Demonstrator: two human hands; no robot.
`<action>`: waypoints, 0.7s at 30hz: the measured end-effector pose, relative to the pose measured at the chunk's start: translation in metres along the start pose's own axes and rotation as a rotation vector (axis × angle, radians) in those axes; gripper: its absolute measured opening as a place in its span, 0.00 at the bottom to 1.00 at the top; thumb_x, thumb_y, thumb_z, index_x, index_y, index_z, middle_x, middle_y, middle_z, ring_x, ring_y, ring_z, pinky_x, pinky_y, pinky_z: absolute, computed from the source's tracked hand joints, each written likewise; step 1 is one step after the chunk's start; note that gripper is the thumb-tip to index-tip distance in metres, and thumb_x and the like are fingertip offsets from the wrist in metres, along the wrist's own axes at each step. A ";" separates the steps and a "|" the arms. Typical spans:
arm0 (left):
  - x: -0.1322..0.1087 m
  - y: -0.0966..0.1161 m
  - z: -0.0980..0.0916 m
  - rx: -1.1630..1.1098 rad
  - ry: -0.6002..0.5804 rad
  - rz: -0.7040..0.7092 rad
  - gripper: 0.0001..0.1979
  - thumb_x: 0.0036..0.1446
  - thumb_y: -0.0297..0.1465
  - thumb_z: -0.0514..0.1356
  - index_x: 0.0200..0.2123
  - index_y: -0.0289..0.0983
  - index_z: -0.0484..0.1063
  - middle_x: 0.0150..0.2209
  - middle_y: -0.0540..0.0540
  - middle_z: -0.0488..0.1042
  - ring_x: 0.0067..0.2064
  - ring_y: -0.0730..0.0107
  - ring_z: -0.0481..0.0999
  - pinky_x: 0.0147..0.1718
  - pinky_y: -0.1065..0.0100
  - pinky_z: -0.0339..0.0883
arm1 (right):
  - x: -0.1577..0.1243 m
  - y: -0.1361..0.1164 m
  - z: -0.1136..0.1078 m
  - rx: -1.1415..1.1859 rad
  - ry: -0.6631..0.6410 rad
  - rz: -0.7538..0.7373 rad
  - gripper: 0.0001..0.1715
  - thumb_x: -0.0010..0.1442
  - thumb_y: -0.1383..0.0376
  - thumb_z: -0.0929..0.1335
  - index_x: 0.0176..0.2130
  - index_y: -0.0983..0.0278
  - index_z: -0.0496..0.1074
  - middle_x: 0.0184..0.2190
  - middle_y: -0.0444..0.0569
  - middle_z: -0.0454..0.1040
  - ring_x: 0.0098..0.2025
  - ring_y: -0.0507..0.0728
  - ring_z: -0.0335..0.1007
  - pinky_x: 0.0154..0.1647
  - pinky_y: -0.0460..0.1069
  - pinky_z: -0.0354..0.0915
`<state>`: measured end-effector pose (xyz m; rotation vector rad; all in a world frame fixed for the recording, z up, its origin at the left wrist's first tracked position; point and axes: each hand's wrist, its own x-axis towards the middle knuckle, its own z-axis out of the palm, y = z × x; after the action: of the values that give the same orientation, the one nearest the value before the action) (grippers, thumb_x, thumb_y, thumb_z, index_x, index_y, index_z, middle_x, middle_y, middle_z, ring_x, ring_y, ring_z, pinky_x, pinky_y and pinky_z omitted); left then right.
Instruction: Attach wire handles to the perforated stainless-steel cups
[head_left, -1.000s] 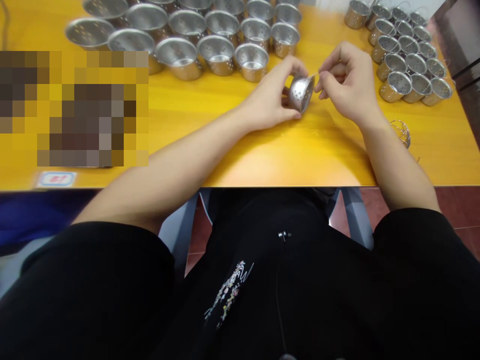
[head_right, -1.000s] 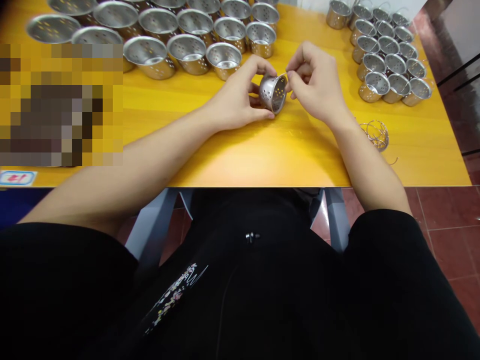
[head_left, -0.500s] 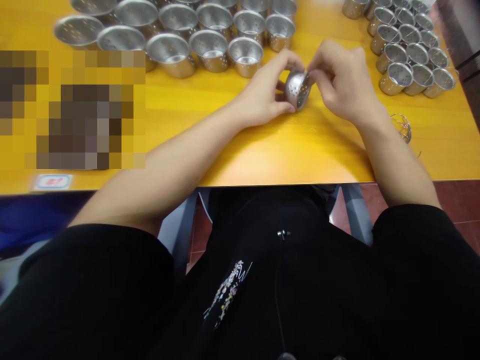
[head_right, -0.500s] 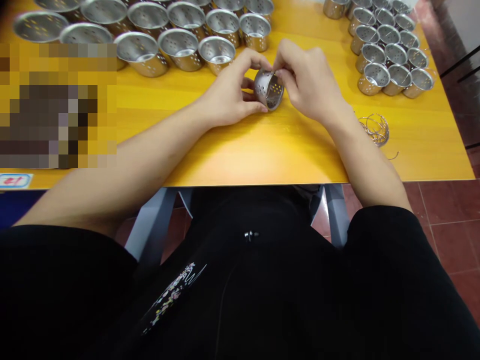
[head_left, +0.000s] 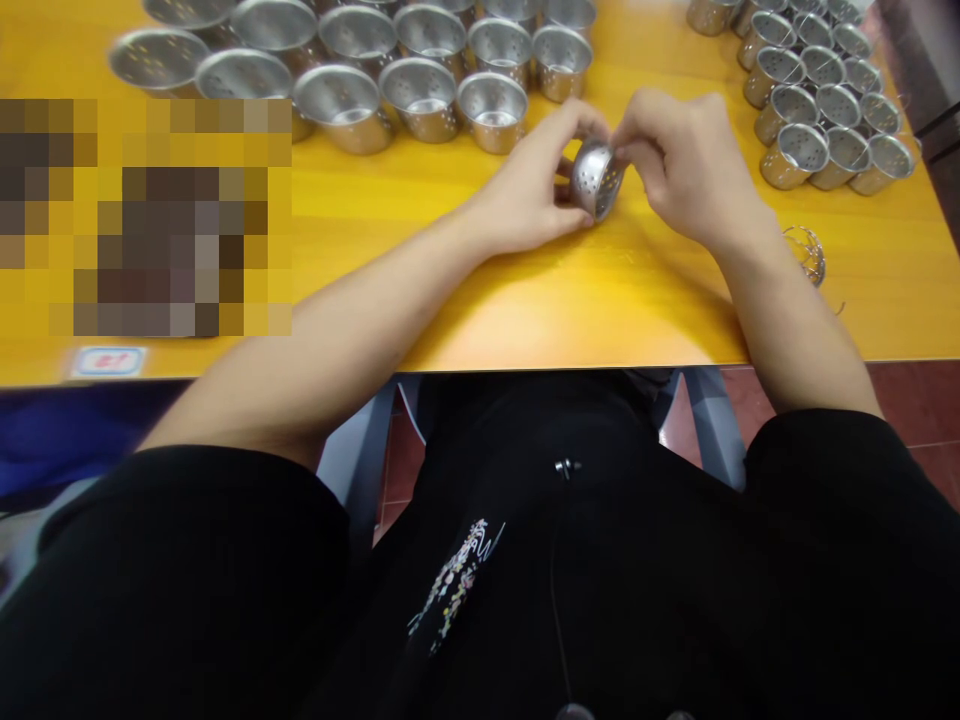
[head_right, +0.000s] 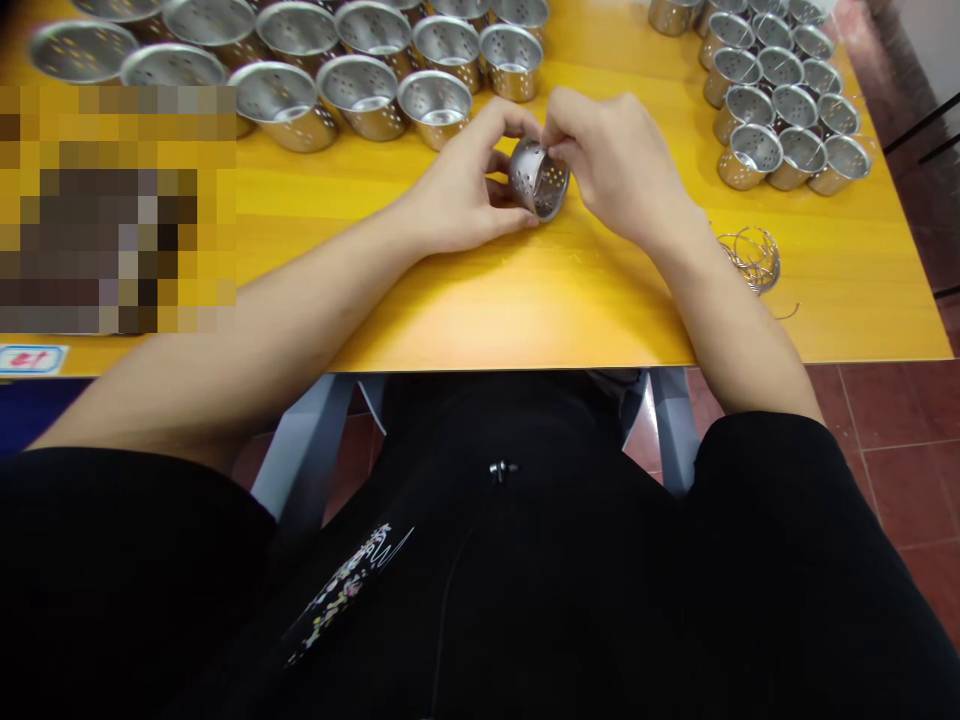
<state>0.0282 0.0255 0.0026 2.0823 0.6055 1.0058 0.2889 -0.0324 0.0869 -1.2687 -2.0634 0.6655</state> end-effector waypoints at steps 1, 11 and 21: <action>0.000 0.001 0.000 0.001 -0.009 0.004 0.36 0.58 0.37 0.80 0.67 0.53 0.73 0.75 0.47 0.81 0.60 0.49 0.76 0.49 0.47 0.81 | 0.001 0.001 0.000 -0.075 0.017 -0.040 0.08 0.77 0.59 0.75 0.43 0.43 0.81 0.53 0.46 0.92 0.66 0.78 0.82 0.84 0.74 0.69; -0.001 -0.005 0.002 0.021 -0.022 0.007 0.36 0.59 0.39 0.77 0.68 0.54 0.70 0.77 0.46 0.76 0.56 0.53 0.78 0.46 0.48 0.82 | 0.004 0.016 0.000 -0.207 0.075 -0.148 0.06 0.77 0.52 0.77 0.43 0.44 0.84 0.47 0.46 0.93 0.52 0.71 0.82 0.74 0.69 0.76; 0.000 0.003 0.015 0.080 -0.017 0.030 0.35 0.61 0.43 0.76 0.66 0.54 0.66 0.56 0.46 0.81 0.49 0.52 0.77 0.50 0.44 0.78 | -0.001 0.014 0.005 -0.265 0.106 -0.300 0.16 0.73 0.68 0.69 0.47 0.49 0.85 0.45 0.46 0.92 0.47 0.68 0.86 0.58 0.65 0.75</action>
<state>0.0402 0.0175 -0.0014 2.1736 0.6167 0.9940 0.2940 -0.0278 0.0735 -1.0719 -2.2431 0.1908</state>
